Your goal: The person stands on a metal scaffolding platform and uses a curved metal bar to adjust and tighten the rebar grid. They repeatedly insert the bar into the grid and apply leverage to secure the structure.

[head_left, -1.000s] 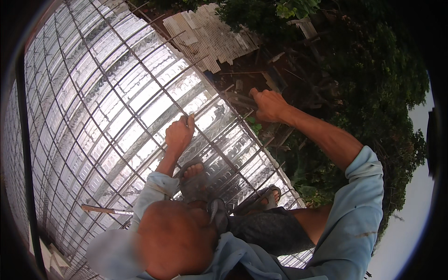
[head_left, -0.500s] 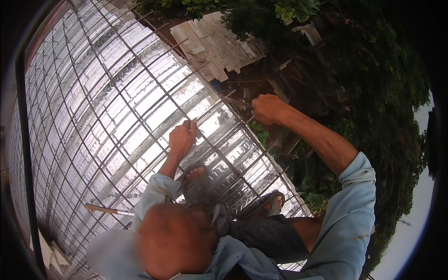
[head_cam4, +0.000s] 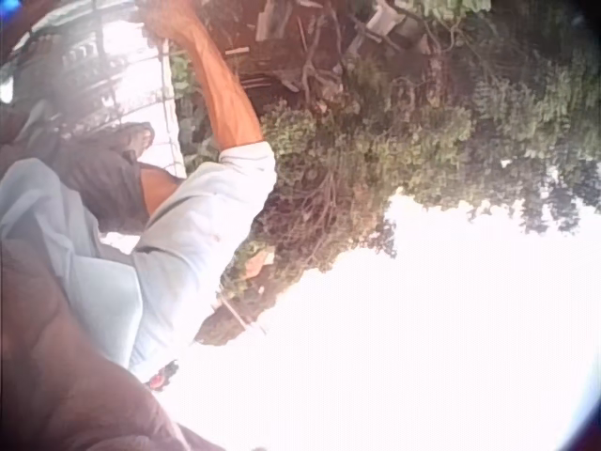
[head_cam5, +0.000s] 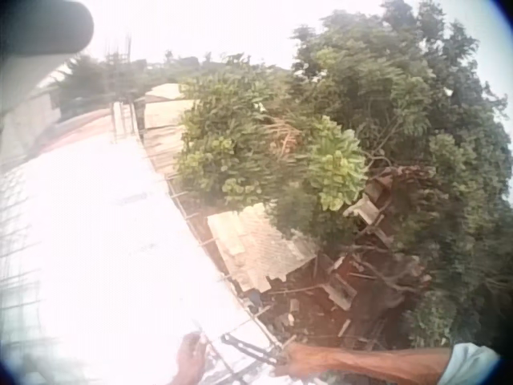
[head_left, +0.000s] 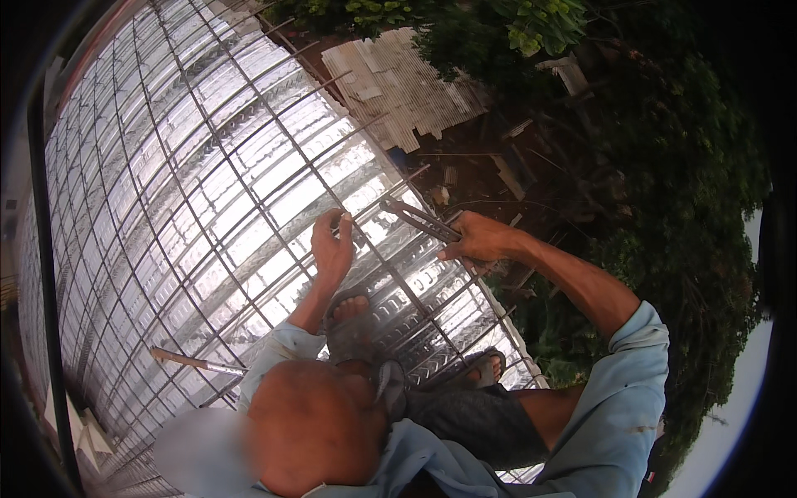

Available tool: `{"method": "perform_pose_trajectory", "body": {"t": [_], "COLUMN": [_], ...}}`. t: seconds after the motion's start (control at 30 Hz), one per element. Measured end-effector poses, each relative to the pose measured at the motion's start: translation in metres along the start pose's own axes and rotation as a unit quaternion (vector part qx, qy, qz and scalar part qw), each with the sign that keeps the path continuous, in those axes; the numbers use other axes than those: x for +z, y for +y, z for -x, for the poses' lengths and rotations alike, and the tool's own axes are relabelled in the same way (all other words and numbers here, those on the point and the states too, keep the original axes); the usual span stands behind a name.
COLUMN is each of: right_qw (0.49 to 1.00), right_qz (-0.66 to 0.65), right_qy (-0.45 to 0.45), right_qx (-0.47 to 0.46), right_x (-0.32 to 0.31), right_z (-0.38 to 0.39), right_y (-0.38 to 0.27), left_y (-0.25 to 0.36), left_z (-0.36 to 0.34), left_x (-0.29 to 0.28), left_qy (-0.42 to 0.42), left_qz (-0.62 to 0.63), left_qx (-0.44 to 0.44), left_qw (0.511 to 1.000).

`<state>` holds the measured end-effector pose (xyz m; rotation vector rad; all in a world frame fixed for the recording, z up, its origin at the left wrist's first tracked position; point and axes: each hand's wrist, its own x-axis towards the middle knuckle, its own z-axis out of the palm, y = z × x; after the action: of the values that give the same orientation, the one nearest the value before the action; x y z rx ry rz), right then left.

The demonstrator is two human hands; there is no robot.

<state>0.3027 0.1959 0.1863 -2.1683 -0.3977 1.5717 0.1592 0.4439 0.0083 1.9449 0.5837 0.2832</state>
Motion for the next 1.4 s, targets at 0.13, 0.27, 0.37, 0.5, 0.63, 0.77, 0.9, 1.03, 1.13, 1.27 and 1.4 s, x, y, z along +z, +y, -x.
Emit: {"method": "perform_pose_trajectory", "body": {"t": [0.13,0.27,0.37,0.5,0.63,0.77,0.9,1.03,1.13,1.27,1.4], "right_qw": [0.995,0.990,0.977,0.950,0.968,0.973,0.987,0.973,0.954,0.933,0.918], "right_qz": [-0.002,-0.053,-0.059,0.054,0.117,0.106,0.049,0.143,0.258,0.299,0.298], "right_qy": [-0.066,0.005,0.036,0.083,0.082,0.132,0.138,0.148,0.131,0.195,0.260], "right_qx": [-0.078,-0.133,-0.200,-0.296,-0.207,-0.155,-0.067,-0.109,-0.081,-0.050,-0.025], "right_x": [0.031,0.070,0.085,0.109,0.081,0.033,0.023,0.036,0.012,-0.039,-0.075], "right_z": [-0.009,-0.050,-0.075,-0.073,-0.048,-0.074,-0.080,-0.074,-0.071,-0.049,-0.015], "right_y": [-0.059,-0.107,-0.131,-0.136,-0.104,-0.012,0.036,0.044,0.042,0.076,0.104], "left_y": [0.054,0.071,0.086,0.060,0.015,0.001,-0.049,-0.103,-0.109,-0.025,0.109], "left_z": [-0.001,-0.016,-0.009,0.002,0.002,0.049,0.093,0.147,0.149,0.111,0.106], "left_x": [-0.022,-0.062,-0.093,-0.174,-0.349,-0.560,-0.603,-0.591,-0.569,-0.461,-0.338], "left_qy": [-0.092,-0.032,0.003,0.257,0.457,0.334,0.162,0.160,0.194,0.152,0.010], "left_qz": [0.634,0.733,0.687,0.617,0.315,-0.551,-0.403,-0.399,-0.350,-0.294,-0.278], "left_qx": [-0.249,-0.230,-0.272,-0.200,-0.141,-0.290,-0.460,-0.417,-0.358,-0.262,-0.176], "left_qw": [0.726,0.640,0.673,0.716,0.820,0.708,0.775,0.801,0.844,0.907,0.944]}}
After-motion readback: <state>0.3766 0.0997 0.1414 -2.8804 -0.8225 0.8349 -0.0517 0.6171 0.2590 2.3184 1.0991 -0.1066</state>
